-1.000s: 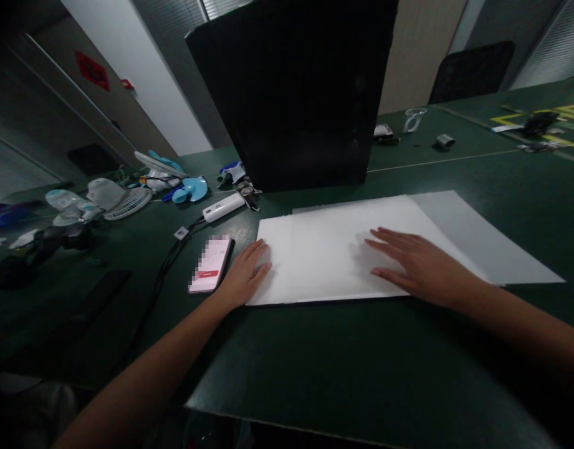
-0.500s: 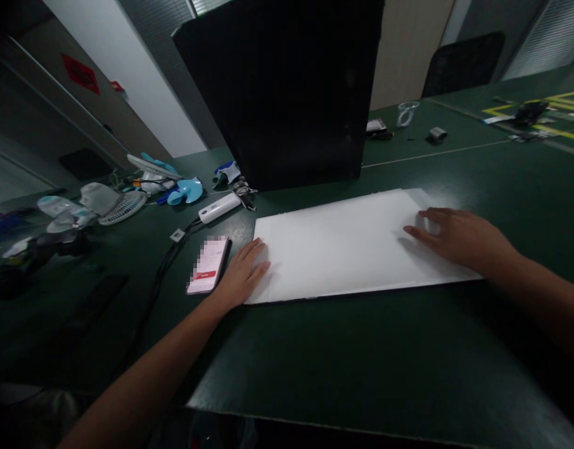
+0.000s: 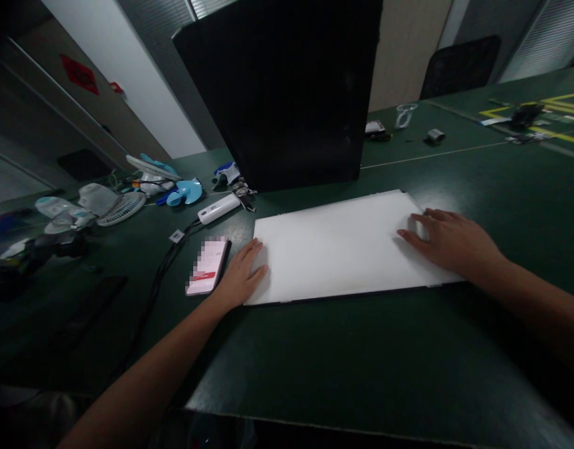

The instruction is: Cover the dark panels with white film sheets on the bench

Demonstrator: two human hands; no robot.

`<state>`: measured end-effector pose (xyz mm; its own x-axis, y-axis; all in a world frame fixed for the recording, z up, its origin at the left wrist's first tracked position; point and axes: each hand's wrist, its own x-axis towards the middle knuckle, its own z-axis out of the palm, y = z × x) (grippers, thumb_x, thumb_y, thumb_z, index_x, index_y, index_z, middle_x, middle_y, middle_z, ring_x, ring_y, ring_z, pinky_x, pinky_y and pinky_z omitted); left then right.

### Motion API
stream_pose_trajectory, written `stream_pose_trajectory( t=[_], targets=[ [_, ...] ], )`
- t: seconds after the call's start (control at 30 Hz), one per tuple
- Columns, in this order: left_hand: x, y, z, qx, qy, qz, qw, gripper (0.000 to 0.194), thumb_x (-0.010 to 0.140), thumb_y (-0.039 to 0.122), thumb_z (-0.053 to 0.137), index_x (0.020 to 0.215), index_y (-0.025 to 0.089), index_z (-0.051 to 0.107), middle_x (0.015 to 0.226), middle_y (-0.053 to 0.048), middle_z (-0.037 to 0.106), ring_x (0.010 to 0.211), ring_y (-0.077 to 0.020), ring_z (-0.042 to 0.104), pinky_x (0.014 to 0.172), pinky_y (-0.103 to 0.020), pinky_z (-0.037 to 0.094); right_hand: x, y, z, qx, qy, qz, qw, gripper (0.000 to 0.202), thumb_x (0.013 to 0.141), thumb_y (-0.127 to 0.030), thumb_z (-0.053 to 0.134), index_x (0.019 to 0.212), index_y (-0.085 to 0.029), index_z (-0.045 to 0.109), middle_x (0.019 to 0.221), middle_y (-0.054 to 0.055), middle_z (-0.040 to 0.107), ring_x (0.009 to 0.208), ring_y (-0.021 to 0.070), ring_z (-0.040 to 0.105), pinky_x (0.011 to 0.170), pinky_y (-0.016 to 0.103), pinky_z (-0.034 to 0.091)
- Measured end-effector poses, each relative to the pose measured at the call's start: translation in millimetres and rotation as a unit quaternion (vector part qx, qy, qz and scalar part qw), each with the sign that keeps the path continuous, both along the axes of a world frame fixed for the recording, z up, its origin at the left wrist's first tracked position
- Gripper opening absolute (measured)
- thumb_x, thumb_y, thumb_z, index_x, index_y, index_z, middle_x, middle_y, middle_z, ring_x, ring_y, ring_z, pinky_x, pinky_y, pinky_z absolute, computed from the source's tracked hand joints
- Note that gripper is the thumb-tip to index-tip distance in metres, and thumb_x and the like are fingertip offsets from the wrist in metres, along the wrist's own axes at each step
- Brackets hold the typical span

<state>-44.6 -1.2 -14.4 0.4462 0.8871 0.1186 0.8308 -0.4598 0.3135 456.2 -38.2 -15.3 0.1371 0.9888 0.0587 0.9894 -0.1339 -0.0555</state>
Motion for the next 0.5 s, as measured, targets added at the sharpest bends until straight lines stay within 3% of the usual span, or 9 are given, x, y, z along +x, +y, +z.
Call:
stream_pose_trajectory(
  t=[0.17, 0.33, 0.5],
  targets=[
    [-1, -1, 0.5, -0.004, 0.005, -0.003, 1.000, 0.056, 0.104, 0.034, 0.042, 0.155, 0.012, 0.040, 0.168, -0.017, 0.034, 0.157, -0.0314, 0.031, 0.129, -0.052, 0.027, -5, -1, 2.1, -0.017, 0.010, -0.011, 1.000, 0.106, 0.087, -0.091, 0.017, 0.155, -0.017, 0.050, 0.155, 0.015, 0.046, 0.131, 0.0395, 0.053, 0.113, 0.061, 0.042],
    [0, -3, -0.8, 0.001, 0.009, 0.003, 1.000, 0.057, 0.106, 0.040, 0.040, 0.156, 0.013, 0.036, 0.170, -0.019, 0.029, 0.159, -0.0339, 0.026, 0.129, -0.056, 0.026, -3, -2, 6.7, -0.005, 0.038, -0.065, 0.997, 0.114, 0.085, -0.092, 0.021, 0.153, -0.005, 0.048, 0.136, 0.028, 0.057, 0.122, 0.0435, 0.056, 0.107, 0.064, 0.043],
    [2, -3, -1.2, -0.016, 0.039, -0.016, 0.999, 0.062, 0.105, 0.037, 0.036, 0.159, 0.008, 0.028, 0.172, -0.023, 0.019, 0.162, -0.0345, 0.015, 0.130, -0.056, 0.021, 11, 4, 3.1, 0.003, 0.133, -0.105, 0.986, 0.098, 0.083, -0.085, 0.043, 0.155, -0.020, 0.049, 0.130, 0.021, 0.063, 0.101, 0.0357, 0.064, 0.087, 0.058, 0.053]
  ],
)
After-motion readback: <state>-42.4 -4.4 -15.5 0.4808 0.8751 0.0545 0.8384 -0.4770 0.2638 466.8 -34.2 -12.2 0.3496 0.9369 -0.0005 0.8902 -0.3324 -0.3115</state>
